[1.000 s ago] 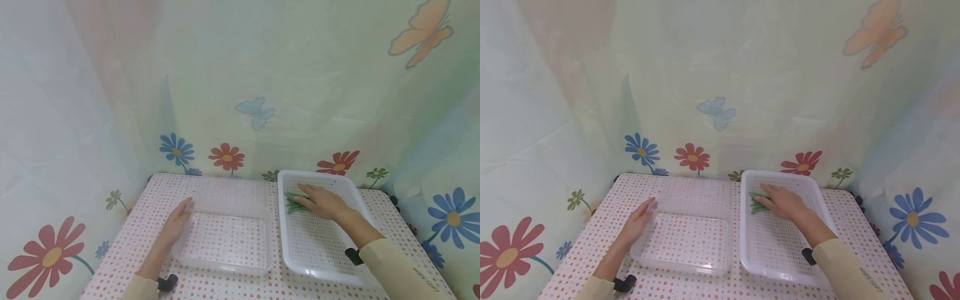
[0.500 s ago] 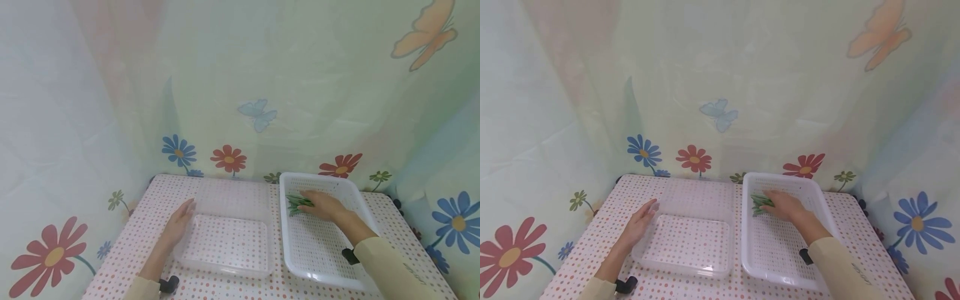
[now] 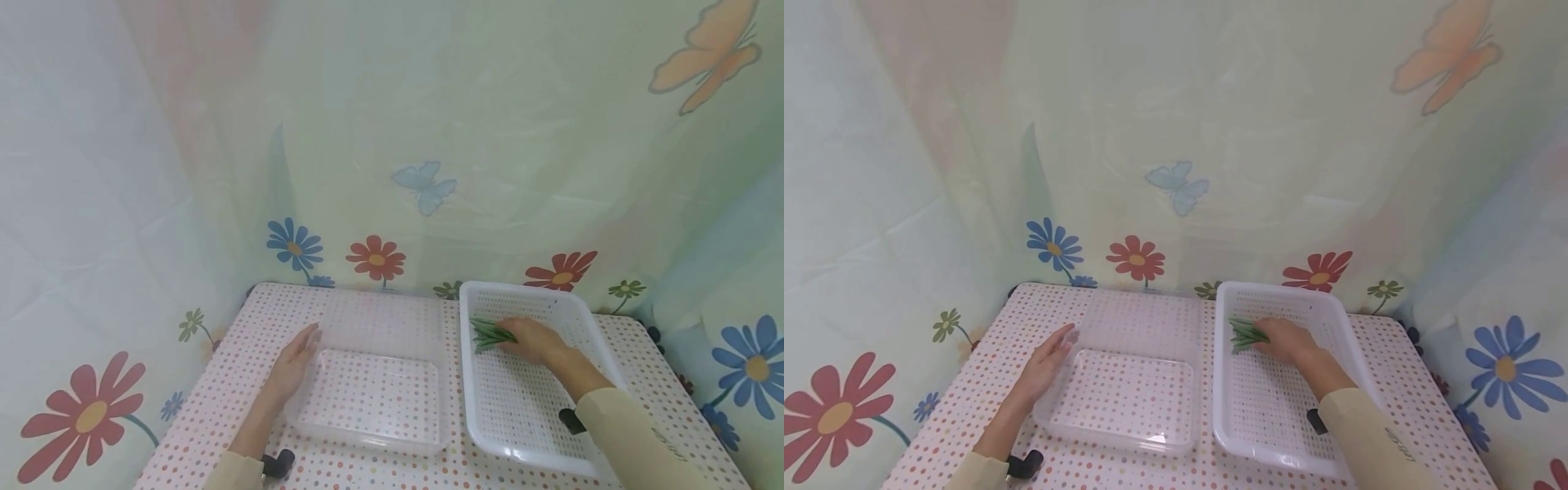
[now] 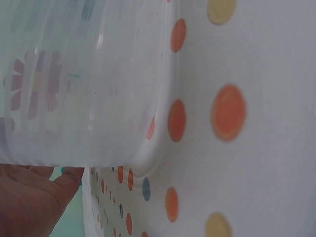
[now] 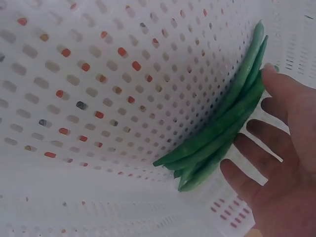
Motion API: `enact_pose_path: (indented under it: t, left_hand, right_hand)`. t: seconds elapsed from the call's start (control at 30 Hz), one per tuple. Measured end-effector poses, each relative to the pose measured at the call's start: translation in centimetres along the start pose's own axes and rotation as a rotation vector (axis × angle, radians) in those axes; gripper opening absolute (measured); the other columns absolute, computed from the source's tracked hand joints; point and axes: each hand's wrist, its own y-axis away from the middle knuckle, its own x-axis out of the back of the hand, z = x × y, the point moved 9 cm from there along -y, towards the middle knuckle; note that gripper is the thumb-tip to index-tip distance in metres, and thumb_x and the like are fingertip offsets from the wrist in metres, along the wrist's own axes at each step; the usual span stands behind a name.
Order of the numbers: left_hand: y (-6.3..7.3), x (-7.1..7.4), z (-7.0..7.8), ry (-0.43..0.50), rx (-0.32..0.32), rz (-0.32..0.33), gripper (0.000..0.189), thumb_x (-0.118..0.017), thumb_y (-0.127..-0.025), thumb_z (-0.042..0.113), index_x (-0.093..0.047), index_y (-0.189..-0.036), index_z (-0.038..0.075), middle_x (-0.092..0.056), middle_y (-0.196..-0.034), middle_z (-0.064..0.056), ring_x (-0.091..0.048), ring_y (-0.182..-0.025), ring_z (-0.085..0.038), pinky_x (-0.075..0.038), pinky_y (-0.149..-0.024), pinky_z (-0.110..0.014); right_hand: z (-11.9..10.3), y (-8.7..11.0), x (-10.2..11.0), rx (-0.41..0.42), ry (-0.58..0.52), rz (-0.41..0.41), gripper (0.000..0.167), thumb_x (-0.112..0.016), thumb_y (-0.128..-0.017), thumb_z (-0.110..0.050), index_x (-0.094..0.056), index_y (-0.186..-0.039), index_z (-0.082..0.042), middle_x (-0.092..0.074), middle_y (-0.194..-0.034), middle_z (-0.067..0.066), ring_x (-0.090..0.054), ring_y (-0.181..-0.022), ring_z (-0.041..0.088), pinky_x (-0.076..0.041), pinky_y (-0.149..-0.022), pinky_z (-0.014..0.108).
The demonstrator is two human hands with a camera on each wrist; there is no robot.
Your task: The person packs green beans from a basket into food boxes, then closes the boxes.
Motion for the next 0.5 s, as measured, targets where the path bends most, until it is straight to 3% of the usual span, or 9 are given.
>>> enact_pose_path:
  t: [0.5]
  left_hand:
    - [-0.1,0.1,-0.2,0.0,0.016,0.004,0.05,-0.039,-0.113,0.037,-0.035,-0.162,0.03,-0.031,-0.171,0.004,-0.018,-0.162,-0.024,-0.012,-0.133,-0.055]
  right_hand:
    - [1.0,-1.0,-0.8,-0.056,0.075,0.066,0.043,-0.081,-0.09,-0.012,-0.07,-0.131,-0.004,-0.071,-0.13,0.021,-0.063,-0.125,0.045,-0.052,-0.106,0.064]
